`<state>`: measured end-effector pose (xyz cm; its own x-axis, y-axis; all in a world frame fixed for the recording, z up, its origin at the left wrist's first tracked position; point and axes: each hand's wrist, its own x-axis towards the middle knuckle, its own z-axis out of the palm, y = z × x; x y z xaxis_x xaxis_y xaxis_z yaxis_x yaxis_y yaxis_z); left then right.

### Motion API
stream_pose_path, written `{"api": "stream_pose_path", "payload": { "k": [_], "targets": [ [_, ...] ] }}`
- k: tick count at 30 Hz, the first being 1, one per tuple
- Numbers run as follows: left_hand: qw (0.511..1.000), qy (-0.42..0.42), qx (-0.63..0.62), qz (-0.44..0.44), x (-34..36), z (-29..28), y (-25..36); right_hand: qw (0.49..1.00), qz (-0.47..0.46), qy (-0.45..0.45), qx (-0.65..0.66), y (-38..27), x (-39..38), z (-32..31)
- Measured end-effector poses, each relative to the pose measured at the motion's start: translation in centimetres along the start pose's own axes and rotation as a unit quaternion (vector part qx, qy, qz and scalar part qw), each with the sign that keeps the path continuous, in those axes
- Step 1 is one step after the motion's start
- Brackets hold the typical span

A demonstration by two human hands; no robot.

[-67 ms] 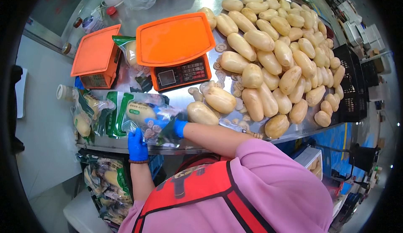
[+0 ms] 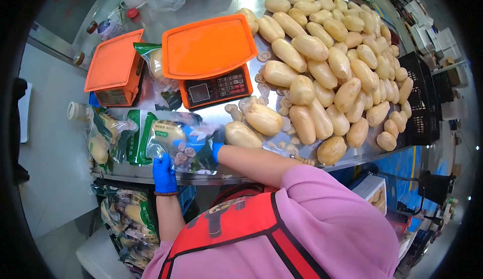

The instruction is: The person selects lotus roots from a pile, weighs them on a digital scale, and places them into plastic bags. The person also uses a knife to trim the ends of some lotus roots before packaging. The packaged lotus roots are placed into a bin.

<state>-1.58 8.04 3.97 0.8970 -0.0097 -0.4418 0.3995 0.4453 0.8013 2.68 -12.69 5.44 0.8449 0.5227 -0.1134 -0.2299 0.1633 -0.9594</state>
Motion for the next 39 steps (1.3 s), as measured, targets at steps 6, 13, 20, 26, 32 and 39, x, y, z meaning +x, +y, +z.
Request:
{"api": "stream_pose_path", "payload": {
  "k": [6, 13, 20, 26, 32, 39],
  "targets": [
    [0.956, 0.000, -0.278, -0.098, 0.0, 3.6, 1.0, 0.997, -0.027, -0.025, -0.075, 0.1, 0.9, -0.3],
    [0.986, -0.076, -0.150, -0.026, 4.9, -1.7, -2.1, 0.910, -0.159, -0.113, -0.365, -1.6, -1.9, -6.2],
    [0.986, 0.062, -0.150, -0.039, 3.5, 0.1, -0.4, 0.755, -0.138, 0.354, -0.534, -15.6, -11.1, -22.0],
    [0.994, 0.065, -0.083, 0.026, 2.7, 3.4, 0.9, 0.530, 0.060, 0.397, -0.747, -17.2, -14.2, -35.6],
    [0.916, 0.325, 0.115, 0.206, 0.5, 3.9, 1.5, 0.801, -0.136, 0.460, -0.360, -16.9, -13.6, -28.9],
    [0.755, 0.000, 0.450, 0.478, -4.6, 15.3, 4.6, 0.943, -0.014, 0.317, 0.102, -14.8, -13.3, -14.2]
  ]
}}
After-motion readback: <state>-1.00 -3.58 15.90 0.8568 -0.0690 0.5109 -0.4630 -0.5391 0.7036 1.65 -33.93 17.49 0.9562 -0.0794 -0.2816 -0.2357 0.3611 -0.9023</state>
